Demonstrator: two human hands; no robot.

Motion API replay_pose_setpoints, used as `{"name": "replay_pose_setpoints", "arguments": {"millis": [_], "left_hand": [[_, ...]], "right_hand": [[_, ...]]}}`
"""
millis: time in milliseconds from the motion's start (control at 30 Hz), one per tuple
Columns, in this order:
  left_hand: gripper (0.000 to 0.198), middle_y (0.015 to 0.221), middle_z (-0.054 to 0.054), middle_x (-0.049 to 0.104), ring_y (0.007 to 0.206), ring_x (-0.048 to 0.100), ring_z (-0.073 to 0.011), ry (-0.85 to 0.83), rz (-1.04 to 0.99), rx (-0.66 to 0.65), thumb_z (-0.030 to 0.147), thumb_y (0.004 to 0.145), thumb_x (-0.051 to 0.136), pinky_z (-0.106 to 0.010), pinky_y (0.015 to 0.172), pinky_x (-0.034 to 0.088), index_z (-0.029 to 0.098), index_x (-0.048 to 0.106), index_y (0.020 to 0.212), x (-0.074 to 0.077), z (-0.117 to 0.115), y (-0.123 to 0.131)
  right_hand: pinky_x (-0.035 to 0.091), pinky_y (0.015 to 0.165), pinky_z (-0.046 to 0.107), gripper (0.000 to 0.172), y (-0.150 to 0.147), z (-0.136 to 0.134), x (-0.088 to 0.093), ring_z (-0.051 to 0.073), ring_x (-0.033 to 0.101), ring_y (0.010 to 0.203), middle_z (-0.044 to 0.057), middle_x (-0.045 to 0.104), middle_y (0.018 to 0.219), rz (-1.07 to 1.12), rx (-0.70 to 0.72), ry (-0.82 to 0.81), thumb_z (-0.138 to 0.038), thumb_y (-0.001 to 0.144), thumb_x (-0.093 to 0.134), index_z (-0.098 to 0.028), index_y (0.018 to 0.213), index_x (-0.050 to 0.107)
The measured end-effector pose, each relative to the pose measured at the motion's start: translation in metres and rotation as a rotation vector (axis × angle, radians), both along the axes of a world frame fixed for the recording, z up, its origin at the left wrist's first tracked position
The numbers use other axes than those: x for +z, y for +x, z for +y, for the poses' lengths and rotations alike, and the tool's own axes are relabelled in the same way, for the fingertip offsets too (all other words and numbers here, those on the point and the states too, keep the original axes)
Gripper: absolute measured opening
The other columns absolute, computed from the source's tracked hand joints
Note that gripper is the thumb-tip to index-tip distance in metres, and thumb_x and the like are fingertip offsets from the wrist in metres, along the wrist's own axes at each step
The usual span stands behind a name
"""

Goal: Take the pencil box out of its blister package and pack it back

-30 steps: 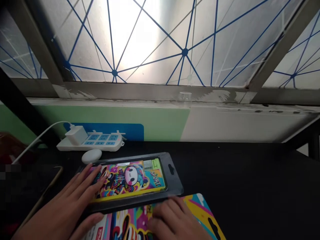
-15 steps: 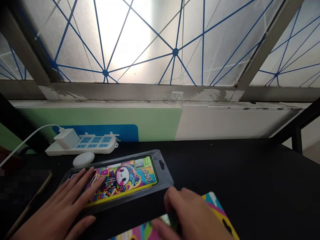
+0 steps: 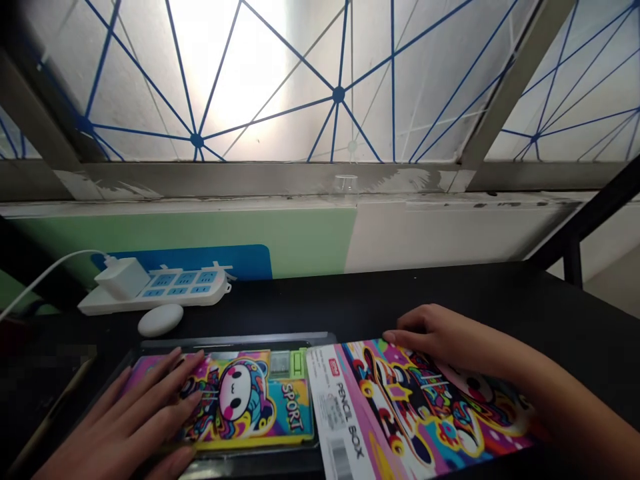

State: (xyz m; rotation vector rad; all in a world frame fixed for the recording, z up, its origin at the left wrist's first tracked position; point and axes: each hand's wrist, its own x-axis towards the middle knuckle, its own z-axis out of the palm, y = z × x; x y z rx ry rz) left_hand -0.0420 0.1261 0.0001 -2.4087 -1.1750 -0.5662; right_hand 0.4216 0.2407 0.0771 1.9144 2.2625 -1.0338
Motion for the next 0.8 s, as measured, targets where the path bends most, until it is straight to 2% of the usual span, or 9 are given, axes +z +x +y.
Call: {"name": "replay_pose_setpoints", "arguments": {"millis": [233, 367, 467, 700, 800], "left_hand": [[0.031, 0.154, 0.002, 0.057, 0.141, 0.055, -0.0313, 0.027, 0.047, -0.014, 0.049, 0.103, 0.051, -0.050, 0.111, 0.048, 0.038, 0.071, 0.124, 0.002, 0.004, -0.003], [0.032, 0.155, 0.000, 0.056, 0.142, 0.054, -0.0329, -0.016, 0.080, 0.006, 0.048, 0.103, 0.051, -0.053, 0.109, 0.051, 0.037, 0.070, 0.126, 0.004, 0.001, -0.001], [0.034, 0.158, 0.000, 0.052, 0.144, 0.051, -0.0344, -0.037, 0.101, 0.004, 0.047, 0.103, 0.049, -0.057, 0.106, 0.053, 0.036, 0.069, 0.128, 0.008, 0.000, -0.001], [0.034, 0.160, 0.000, 0.050, 0.147, 0.047, -0.0338, -0.081, 0.060, -0.010, 0.045, 0.102, 0.052, -0.061, 0.117, 0.039, 0.035, 0.067, 0.131, 0.010, -0.004, -0.001], [0.035, 0.163, -0.001, 0.044, 0.150, 0.042, -0.0324, -0.060, 0.078, 0.000, 0.041, 0.105, 0.046, -0.064, 0.118, 0.035, 0.033, 0.066, 0.131, 0.009, -0.005, 0.002]], "right_hand": [[0.033, 0.052, 0.028, 0.059, 0.008, 0.007, 0.003, 0.015, 0.047, 0.057, 0.000, 0.054, 0.060, -0.073, -0.045, 0.071, -0.076, 0.080, 0.063, -0.020, 0.062, 0.059], [0.034, 0.052, 0.028, 0.062, 0.010, 0.008, 0.007, 0.014, 0.052, 0.054, 0.001, 0.058, 0.061, -0.056, -0.061, 0.094, -0.077, 0.083, 0.057, -0.018, 0.067, 0.068], [0.038, 0.055, 0.028, 0.065, 0.013, 0.010, 0.009, 0.016, 0.058, 0.059, 0.003, 0.064, 0.064, -0.037, -0.057, 0.144, -0.079, 0.082, 0.057, -0.018, 0.073, 0.074], [0.047, 0.065, 0.031, 0.061, 0.005, 0.010, 0.010, 0.024, 0.065, 0.073, 0.006, 0.074, 0.078, -0.011, -0.077, 0.181, -0.079, 0.079, 0.063, -0.020, 0.084, 0.078], [0.046, 0.063, 0.031, 0.058, -0.004, 0.007, 0.009, 0.023, 0.064, 0.071, 0.005, 0.073, 0.076, -0.007, -0.087, 0.188, -0.077, 0.079, 0.063, -0.021, 0.082, 0.077]]}}
